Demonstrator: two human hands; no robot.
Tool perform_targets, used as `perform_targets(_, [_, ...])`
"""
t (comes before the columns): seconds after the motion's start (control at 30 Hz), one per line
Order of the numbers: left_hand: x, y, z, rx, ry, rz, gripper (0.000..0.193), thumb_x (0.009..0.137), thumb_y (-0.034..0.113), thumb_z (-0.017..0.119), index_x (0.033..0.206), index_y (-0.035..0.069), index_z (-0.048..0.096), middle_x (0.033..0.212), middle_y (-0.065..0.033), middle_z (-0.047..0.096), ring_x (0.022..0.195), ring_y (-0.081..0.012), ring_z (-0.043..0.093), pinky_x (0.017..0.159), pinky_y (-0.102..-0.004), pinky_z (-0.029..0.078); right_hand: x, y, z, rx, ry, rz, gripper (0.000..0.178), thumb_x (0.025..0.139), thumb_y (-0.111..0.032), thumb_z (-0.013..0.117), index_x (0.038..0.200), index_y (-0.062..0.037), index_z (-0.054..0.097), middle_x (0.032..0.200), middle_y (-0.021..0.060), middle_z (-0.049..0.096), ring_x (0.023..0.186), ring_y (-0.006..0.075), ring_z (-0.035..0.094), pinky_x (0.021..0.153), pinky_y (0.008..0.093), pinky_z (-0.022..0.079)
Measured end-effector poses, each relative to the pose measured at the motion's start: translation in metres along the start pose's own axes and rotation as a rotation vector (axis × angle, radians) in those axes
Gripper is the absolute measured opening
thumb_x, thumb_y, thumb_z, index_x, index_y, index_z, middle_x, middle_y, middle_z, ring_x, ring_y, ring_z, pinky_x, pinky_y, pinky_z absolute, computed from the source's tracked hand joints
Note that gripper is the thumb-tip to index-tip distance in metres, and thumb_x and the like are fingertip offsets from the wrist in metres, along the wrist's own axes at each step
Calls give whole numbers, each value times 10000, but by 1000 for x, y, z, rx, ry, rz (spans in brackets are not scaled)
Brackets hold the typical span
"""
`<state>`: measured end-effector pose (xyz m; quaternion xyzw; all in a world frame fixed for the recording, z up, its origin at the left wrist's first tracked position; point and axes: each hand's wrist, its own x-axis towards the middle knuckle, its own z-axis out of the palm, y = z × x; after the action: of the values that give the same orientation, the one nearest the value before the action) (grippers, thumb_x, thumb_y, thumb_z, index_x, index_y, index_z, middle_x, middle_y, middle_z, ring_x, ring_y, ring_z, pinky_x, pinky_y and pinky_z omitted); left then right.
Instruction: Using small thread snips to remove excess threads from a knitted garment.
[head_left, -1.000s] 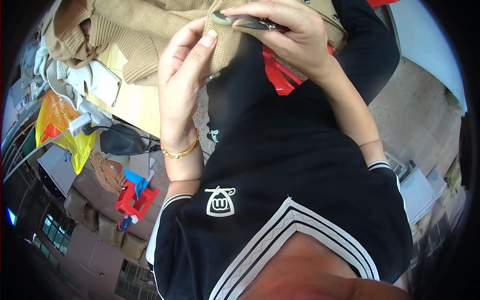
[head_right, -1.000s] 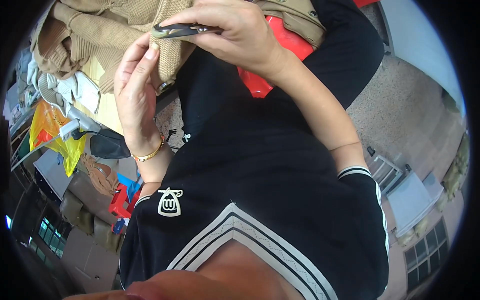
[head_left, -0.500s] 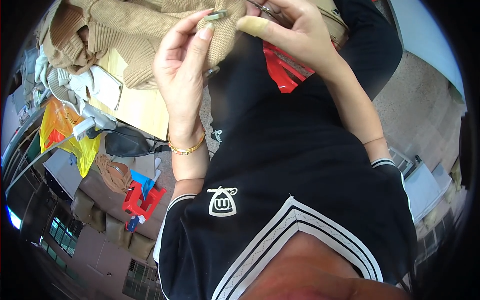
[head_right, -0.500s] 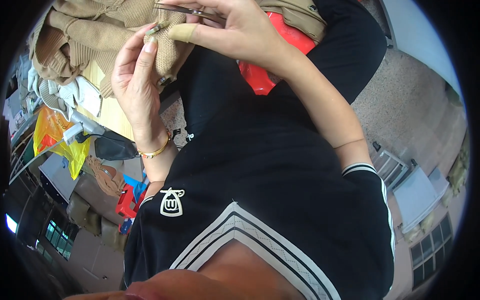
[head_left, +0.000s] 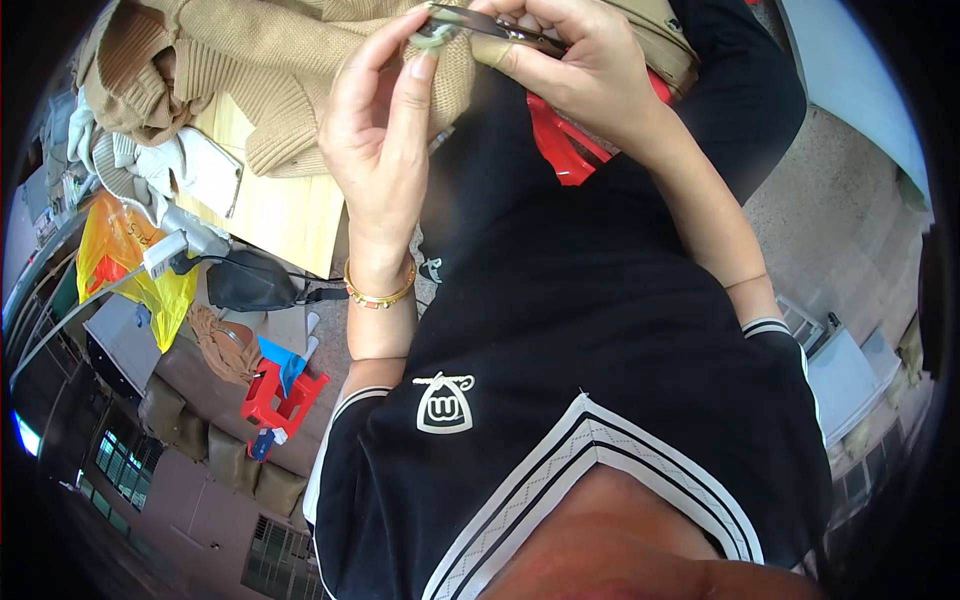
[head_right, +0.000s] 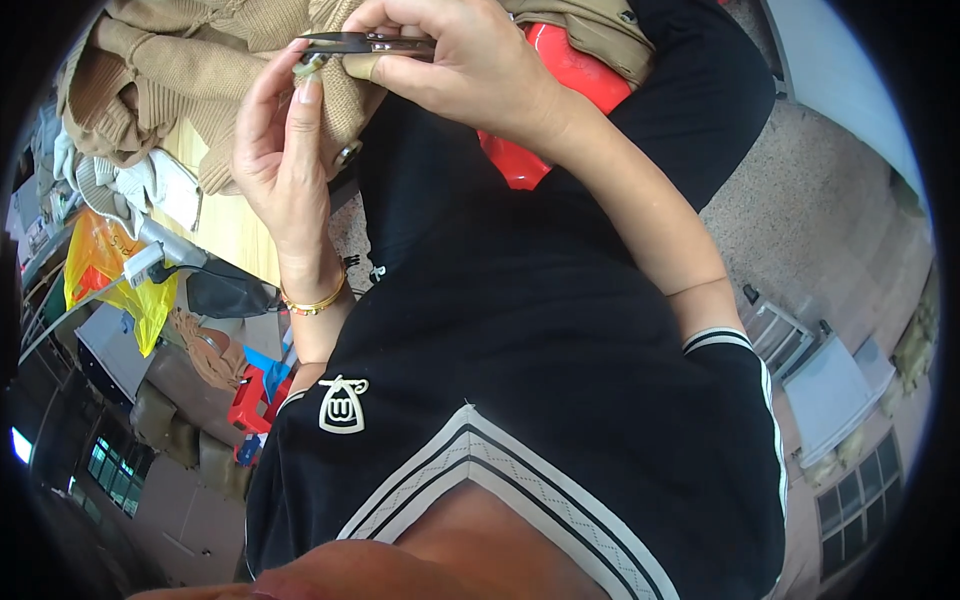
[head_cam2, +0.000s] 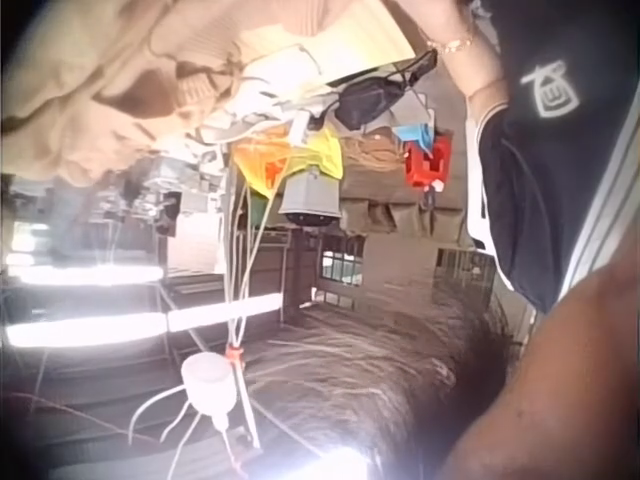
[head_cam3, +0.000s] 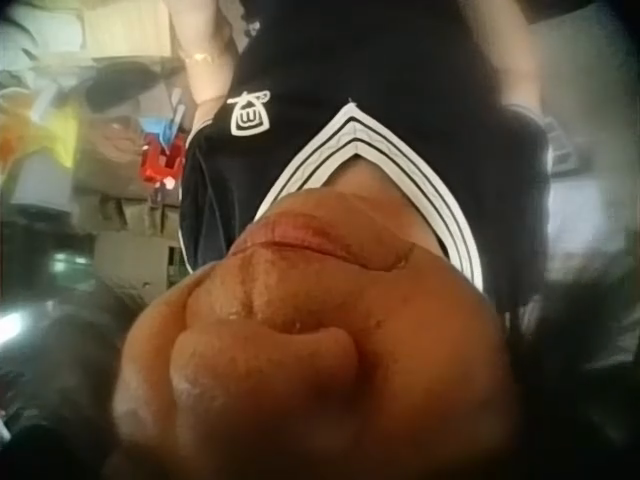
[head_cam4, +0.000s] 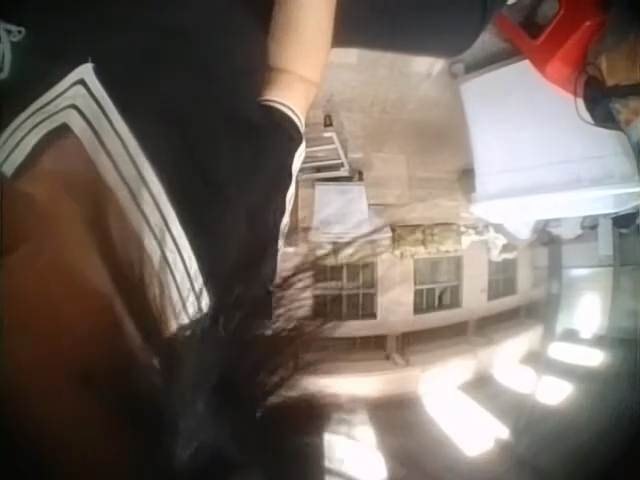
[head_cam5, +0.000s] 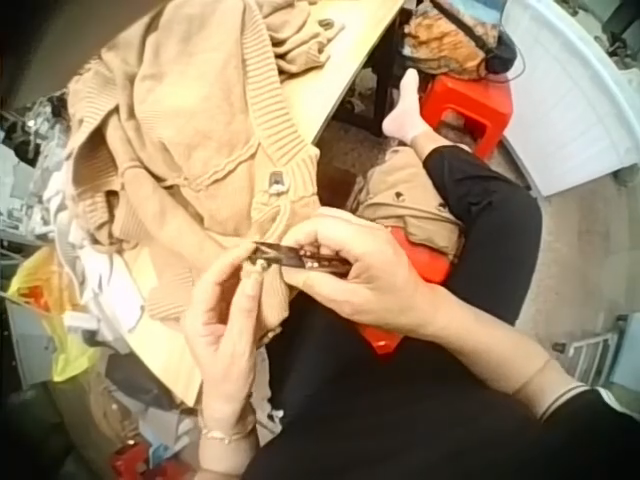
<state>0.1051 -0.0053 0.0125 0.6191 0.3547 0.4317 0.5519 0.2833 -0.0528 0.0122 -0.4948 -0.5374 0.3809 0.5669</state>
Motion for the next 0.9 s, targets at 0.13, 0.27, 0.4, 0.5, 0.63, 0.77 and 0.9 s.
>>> perform_targets(0.13, [1, 0, -2, -103, 11, -6, 287, 971, 7, 585, 1246, -76, 596, 1208, -146, 653, 1076, -143, 627, 959, -247, 482, 2, -14, -1, 40, -55, 46, 160, 842, 2, 710, 995, 9, 663, 834, 32, 591, 692, 87, 535, 597, 238, 414])
perform_targets(0.27, [1, 1, -4, -309, 8, -127, 271, 972, 22, 593, 1226, -71, 613, 1143, -119, 672, 1051, -126, 625, 942, -237, 485, 14, 11, -5, -39, -27, -641, 193, 830, -28, 738, 1011, 1, 678, 833, 34, 608, 713, 112, 569, 617, 242, 432])
perform_targets(0.4, [-2, 0, -6, -366, -11, -127, 261, 971, 31, 605, 1217, -54, 629, 1101, -66, 676, 995, -80, 613, 896, -206, 479, 3, -28, -18, -135, -160, -90, 277, 827, -62, 753, 1088, -6, 678, 885, 72, 635, 779, 159, 607, 668, 263, 464])
perform_targets(0.5, [0, 2, -6, -337, 0, -159, 258, 968, 39, 615, 1211, -45, 639, 1072, -42, 677, 948, -59, 606, 852, -186, 475, 6, -31, -23, -174, -163, -117, 341, 838, -72, 745, 1159, 2, 653, 941, 100, 643, 823, 191, 611, 716, 282, 477])
perform_targets(0.63, [-2, 4, -6, -323, 17, -190, 255, 965, 44, 625, 1207, -35, 648, 1041, -19, 676, 900, -34, 590, 791, -161, 459, 6, -27, -27, -397, -110, -285, 392, 845, -55, 736, 1220, 8, 638, 909, 102, 630, 815, 205, 604, 711, 292, 469])
perform_targets(0.77, [-2, 5, -2, -273, 12, -165, 243, 966, 48, 627, 1194, -28, 663, 982, 7, 674, 832, -14, 566, 718, -142, 430, 4, -28, -28, -482, -100, -299, 358, 838, -70, 748, 1180, 0, 666, 864, 91, 613, 761, 209, 608, 658, 295, 473])
perform_targets(0.9, [0, 4, -3, -167, -22, -129, 253, 964, 27, 610, 1202, -54, 645, 1095, -117, 693, 987, -116, 652, 872, -226, 531, 4, -31, -23, -497, -83, -265, 343, 825, -74, 755, 1156, -15, 682, 847, 89, 609, 720, 218, 612, 618, 300, 476])
